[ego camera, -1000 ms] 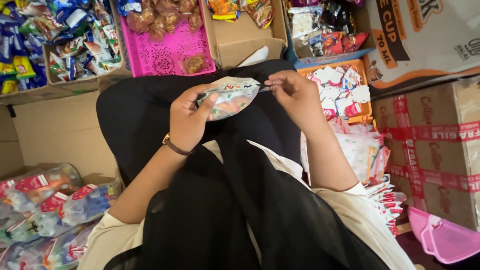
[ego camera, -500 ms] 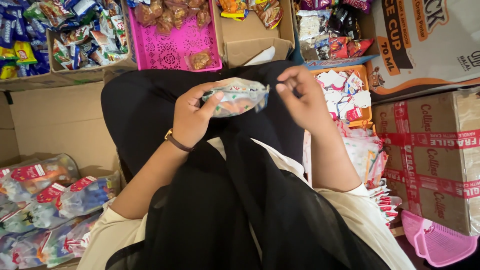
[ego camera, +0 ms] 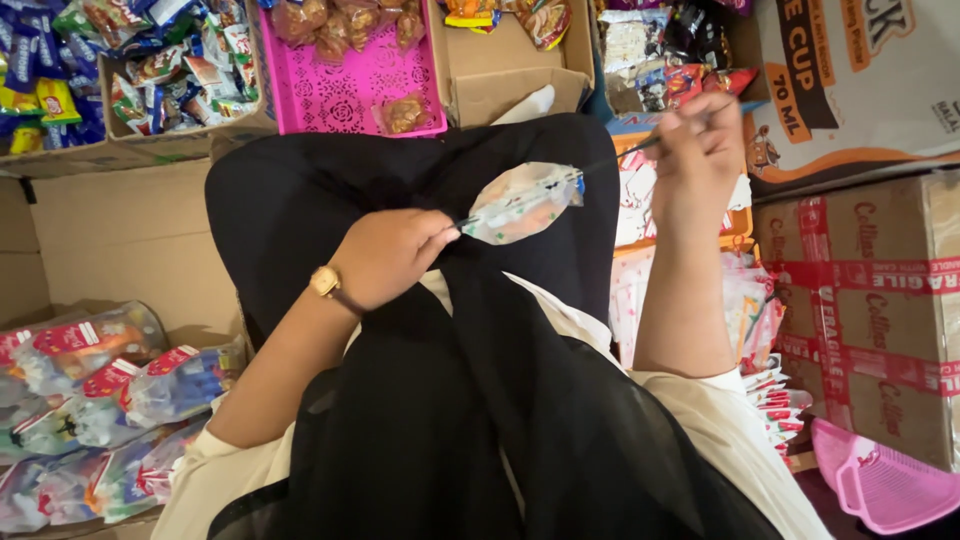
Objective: The person packs various snack items into small plastic bags, ties them with rubber bands, and places them into a cardboard box. They repeat this process multiple times, selecting different snack packages from surrounding boxes and trays.
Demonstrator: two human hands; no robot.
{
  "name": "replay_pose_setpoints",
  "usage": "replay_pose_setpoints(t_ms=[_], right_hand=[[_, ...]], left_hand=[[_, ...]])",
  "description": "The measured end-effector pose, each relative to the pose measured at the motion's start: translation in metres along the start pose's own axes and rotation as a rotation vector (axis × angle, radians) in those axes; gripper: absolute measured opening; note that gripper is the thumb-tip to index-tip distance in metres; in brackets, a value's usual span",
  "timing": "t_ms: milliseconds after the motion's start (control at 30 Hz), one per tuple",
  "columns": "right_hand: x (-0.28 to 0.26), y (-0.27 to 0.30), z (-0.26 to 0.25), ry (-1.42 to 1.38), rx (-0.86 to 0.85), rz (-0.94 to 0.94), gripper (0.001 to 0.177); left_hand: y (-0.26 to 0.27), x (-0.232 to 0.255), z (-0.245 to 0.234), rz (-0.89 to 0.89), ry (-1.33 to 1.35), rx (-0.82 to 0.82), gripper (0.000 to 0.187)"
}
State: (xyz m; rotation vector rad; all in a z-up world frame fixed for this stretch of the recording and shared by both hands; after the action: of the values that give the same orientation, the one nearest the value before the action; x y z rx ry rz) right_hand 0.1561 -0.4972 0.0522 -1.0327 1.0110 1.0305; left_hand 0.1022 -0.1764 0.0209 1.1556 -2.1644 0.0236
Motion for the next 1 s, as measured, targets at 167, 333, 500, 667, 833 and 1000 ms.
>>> replay_pose_setpoints(t_ms=[167,333,500,667,833,1000], right_hand=[[0.014,-0.013,-0.051,-0.019,0.103,-0.027,0.021],[0.031,-0.017,-0.084,-0.022,0.168,-0.028,0.022],[0.005,-0.014,-0.071,-0.035,0.097,-0.017,0.019],[-0.065,0.0,-0.019,0.094,-0.094,-0.156,0.02],[-0.127,0.039,0.084,0.235,-0.407,-0.332,0.018],[-0.129,0.073,0.153,0.535,-0.671,-0.43,0.023]], left_hand=[[0.01,0.001,0.007,0.058,0.085,-0.004,0.028],[0.011,-0.005,0.013,0.045,0.12,-0.039,0.027],[0.017,0.004,-0.019,0.084,0.223,0.132,0.026],[0.025,0.023,-0.054,0.1,0.447,0.222,0.044],[0.015,0.077,-0.072,0.333,0.73,0.196,0.051],[-0.003,0.133,-0.06,0.616,0.74,0.012,0.014]])
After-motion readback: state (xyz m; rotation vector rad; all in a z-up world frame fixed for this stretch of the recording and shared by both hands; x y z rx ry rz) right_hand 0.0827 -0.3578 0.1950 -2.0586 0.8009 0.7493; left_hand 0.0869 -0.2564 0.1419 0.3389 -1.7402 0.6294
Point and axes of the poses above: each hand's wrist, its own y-axis away from the middle knuckle, its own z-axis out of the palm, x = y × z, the point moved 10 cm from there along -y, towards the middle knuckle, and after that the axes turned 7 degrees about -x, right-handed, at the moved point
